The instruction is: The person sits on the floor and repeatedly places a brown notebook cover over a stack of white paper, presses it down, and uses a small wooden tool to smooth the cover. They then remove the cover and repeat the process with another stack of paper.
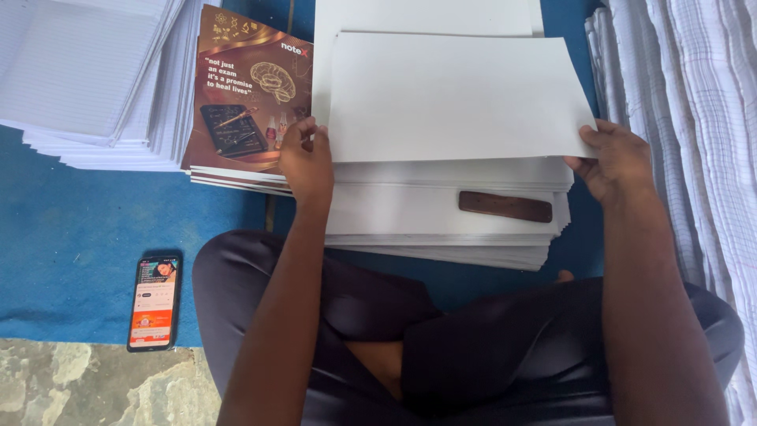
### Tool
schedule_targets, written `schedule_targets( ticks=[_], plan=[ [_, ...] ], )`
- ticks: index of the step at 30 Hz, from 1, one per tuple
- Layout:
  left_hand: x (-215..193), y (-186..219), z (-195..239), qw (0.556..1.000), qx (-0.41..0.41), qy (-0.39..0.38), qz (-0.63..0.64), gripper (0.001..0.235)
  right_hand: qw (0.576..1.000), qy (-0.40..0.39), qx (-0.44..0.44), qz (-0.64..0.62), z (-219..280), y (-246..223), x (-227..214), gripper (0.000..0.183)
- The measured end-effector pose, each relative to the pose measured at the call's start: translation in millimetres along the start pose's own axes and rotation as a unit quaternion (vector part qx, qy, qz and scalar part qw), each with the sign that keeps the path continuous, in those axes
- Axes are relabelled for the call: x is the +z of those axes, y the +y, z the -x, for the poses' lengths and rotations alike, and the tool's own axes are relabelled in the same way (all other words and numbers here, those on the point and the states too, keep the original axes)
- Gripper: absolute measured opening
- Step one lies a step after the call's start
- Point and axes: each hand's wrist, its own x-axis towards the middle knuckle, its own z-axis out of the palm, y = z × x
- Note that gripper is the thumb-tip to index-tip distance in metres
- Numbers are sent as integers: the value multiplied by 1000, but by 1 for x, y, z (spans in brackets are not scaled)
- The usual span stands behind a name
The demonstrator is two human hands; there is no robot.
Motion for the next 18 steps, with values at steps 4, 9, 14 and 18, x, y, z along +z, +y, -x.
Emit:
schedule_targets(
  ticks=[4,9,14,18],
  plan=[
    [-1,2,-4,992,-67,-24,108,27,999,3,44,-4,-6,3,-2,40],
    [-8,18,-7,960,-153,-72,224,32,999,28,35,27,-7,6,-6,39],
    [-9,35,-7,953,-210,-107,188,33,999,17,-27,34,-9,7,-9,41],
    [-3,35,-6,974,-133,-133,127,40,997,14,-53,49,-10,9,-14,42]
  ],
)
